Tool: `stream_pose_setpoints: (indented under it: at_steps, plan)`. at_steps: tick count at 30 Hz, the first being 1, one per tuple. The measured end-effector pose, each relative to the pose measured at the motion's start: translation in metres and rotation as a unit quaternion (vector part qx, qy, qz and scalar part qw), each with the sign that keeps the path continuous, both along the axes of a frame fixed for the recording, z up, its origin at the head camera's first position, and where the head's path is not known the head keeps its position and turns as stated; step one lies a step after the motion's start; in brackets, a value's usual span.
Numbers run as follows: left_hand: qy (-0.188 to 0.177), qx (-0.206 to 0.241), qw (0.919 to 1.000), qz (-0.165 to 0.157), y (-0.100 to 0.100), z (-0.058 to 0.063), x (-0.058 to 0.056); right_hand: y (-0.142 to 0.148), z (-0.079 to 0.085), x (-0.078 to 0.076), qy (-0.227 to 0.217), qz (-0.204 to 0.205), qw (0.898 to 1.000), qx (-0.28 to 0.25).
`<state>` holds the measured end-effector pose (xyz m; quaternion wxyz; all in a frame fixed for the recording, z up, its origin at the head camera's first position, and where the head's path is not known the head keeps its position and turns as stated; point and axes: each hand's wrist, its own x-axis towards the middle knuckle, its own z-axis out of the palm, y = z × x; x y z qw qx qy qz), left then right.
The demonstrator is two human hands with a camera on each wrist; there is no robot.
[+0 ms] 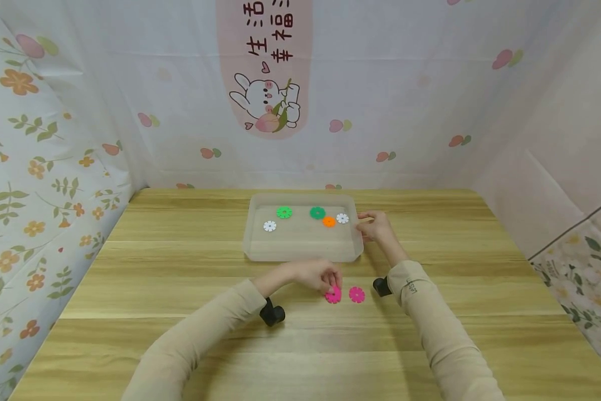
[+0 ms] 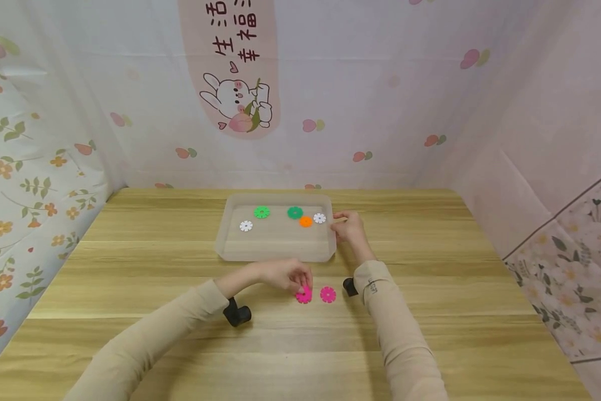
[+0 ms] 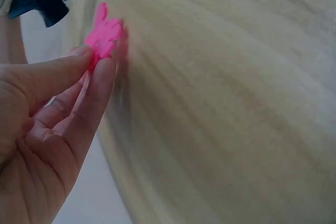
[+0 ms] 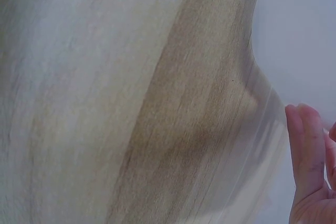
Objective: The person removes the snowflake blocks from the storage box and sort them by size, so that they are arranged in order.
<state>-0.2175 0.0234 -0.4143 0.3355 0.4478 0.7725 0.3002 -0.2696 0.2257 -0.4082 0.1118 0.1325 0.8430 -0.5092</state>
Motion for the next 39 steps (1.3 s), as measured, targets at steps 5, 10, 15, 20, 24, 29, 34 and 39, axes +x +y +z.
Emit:
stream_pose_setpoints:
  at_steps: [5, 10, 15, 20, 24, 29, 34, 39]
  plan:
    - [-0.007, -0.005, 1.0, 0.001, 0.004, -0.004, 0.001, 0.001, 0.001, 0.0, 0.0, -0.001, 1.0, -0.002]
    - [0.003, -0.004, 1.0, 0.003, 0.007, -0.002, 0.001, 0.003, 0.001, -0.001, -0.001, -0.001, 1.0, -0.006]
    - [0.012, -0.002, 0.9999, 0.013, 0.007, 0.003, 0.0, 0.005, 0.002, -0.001, 0.004, -0.005, 1.0, -0.009]
    - [0.019, 0.011, 0.9995, 0.021, 0.006, 0.011, -0.005, 0.004, 0.001, -0.001, 0.006, -0.004, 1.0, -0.007]
    - [0.026, 0.044, 0.9976, 0.045, 0.004, 0.017, -0.017, 0.001, -0.001, 0.0, 0.004, -0.003, 1.0, -0.007]
    - [-0.018, 0.071, 0.9924, 0.099, 0.003, 0.026, -0.039, 0.0, 0.0, 0.0, 0.007, -0.006, 1.0, -0.013]
    - [0.021, 0.067, 0.9878, 0.138, 0.004, 0.031, -0.061, 0.0, 0.001, 0.001, 0.01, -0.009, 1.0, -0.017]
    - [0.087, 0.035, 0.9775, 0.189, 0.01, 0.028, -0.08, 0.001, 0.0, 0.001, 0.009, -0.02, 1.0, -0.02]
